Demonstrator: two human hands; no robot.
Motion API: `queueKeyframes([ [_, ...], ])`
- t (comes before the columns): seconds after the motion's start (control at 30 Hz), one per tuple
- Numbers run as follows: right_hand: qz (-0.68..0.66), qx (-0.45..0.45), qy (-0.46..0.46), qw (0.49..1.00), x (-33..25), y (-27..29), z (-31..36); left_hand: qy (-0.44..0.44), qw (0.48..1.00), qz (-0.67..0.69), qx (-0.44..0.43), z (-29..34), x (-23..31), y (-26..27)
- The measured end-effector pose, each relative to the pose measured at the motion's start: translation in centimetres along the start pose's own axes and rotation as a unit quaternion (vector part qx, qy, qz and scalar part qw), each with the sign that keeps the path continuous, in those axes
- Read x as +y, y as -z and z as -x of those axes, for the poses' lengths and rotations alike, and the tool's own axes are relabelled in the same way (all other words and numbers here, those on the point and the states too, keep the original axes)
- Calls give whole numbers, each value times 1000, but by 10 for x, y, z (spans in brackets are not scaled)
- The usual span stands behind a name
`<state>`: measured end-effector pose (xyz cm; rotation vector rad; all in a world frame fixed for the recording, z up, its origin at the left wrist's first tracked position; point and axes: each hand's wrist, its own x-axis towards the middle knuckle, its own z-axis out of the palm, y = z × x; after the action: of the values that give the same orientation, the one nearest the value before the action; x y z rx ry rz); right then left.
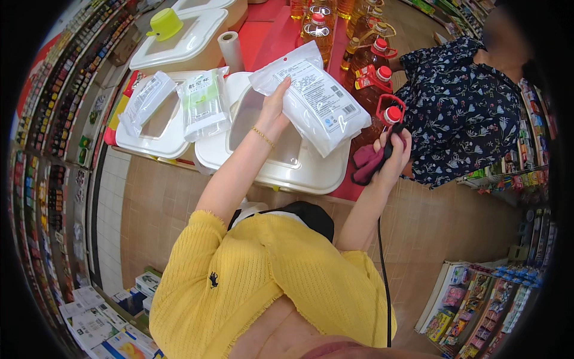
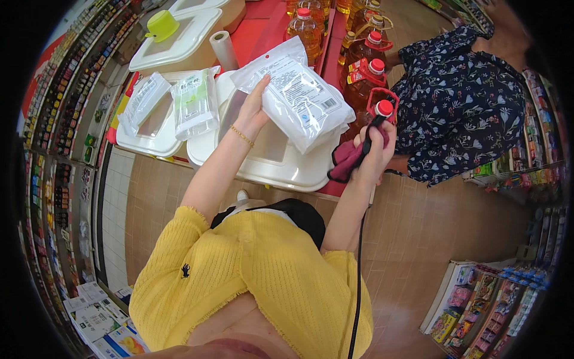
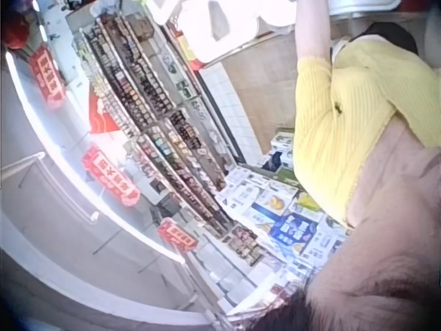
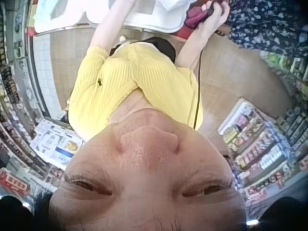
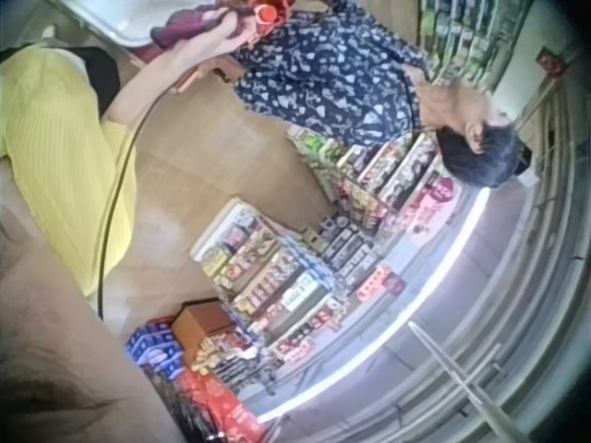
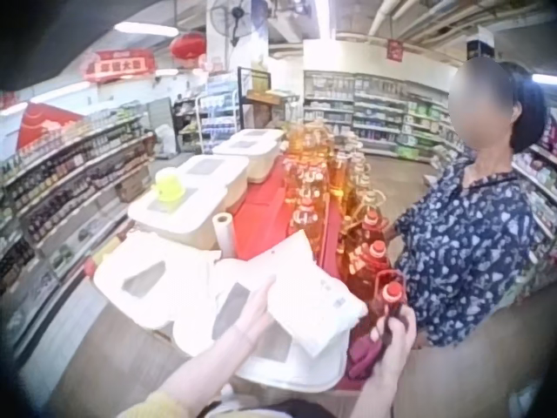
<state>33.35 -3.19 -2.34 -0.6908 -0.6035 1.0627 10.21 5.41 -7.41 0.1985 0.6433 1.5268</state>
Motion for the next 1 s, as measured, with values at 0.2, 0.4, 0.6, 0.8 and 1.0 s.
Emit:
queueKeyframes([
  [0.2,20,-1,-5,1000,3,1,21,60,998,-17,4,-19,-1,21],
  [0.4,28,-28,-6,999,19,-8,36,113,993,-10,5,-16,11,24],
  [0.6,69,-12,10,998,32,-49,68,148,989,4,1,-25,15,38],
  [0.8,73,3,38,997,57,-99,108,186,979,-73,40,-11,47,25],
  [1.0,115,45,33,992,83,-141,147,169,984,-32,39,-67,38,50],
])
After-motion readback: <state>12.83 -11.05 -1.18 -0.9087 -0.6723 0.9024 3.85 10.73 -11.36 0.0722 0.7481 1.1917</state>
